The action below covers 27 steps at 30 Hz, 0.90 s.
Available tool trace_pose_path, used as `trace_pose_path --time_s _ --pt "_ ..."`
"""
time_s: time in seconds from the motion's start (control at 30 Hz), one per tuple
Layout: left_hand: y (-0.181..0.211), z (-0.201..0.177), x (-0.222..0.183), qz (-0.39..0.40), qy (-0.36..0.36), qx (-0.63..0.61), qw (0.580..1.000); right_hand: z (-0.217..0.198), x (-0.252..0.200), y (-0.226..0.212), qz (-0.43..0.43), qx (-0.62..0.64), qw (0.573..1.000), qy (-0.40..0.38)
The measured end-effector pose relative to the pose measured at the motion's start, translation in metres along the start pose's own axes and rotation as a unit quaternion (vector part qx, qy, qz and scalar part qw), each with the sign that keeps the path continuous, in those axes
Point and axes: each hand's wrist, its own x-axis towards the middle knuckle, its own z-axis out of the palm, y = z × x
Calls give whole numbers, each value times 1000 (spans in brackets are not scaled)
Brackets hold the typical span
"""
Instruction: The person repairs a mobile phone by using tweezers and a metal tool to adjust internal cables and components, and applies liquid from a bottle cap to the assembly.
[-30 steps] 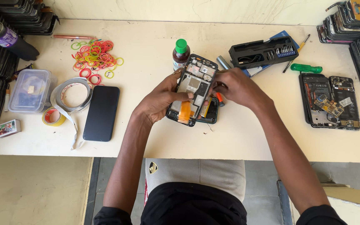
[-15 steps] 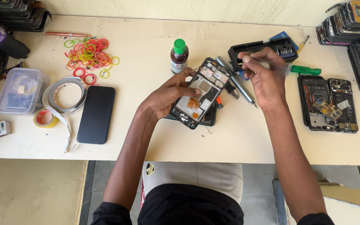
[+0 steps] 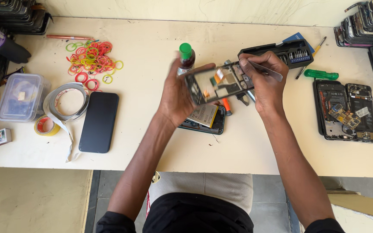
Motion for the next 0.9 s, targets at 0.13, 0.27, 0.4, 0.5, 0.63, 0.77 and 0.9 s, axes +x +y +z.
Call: trace_pose_path --time_s 0.13,0.27,0.4,0.5,0.63,0.77,0.9 --pt "-41 -12 7 85 1 -160 984 0 1 -4 -6 -27 999 41" --pt "-69 1 17 121 -5 -32 992 2 -6 -6 14 -14 998 52" --pt "-65 14 16 72 5 -52 996 -3 -6 4 9 -31 999 20" --pt "-58 14 14 55 -4 -109 993 -13 -4 13 -29 -46 997 50" --pt "-55 10 10 27 1 -101 995 -27 -2 10 -16 -49 998 28" --pt "-57 9 7 13 -13 -94 995 -24 -4 -1 37 -15 999 -5" --pt "-60 9 6 19 -22 -89 996 -17 -13 -10 -48 -101 993 -42"
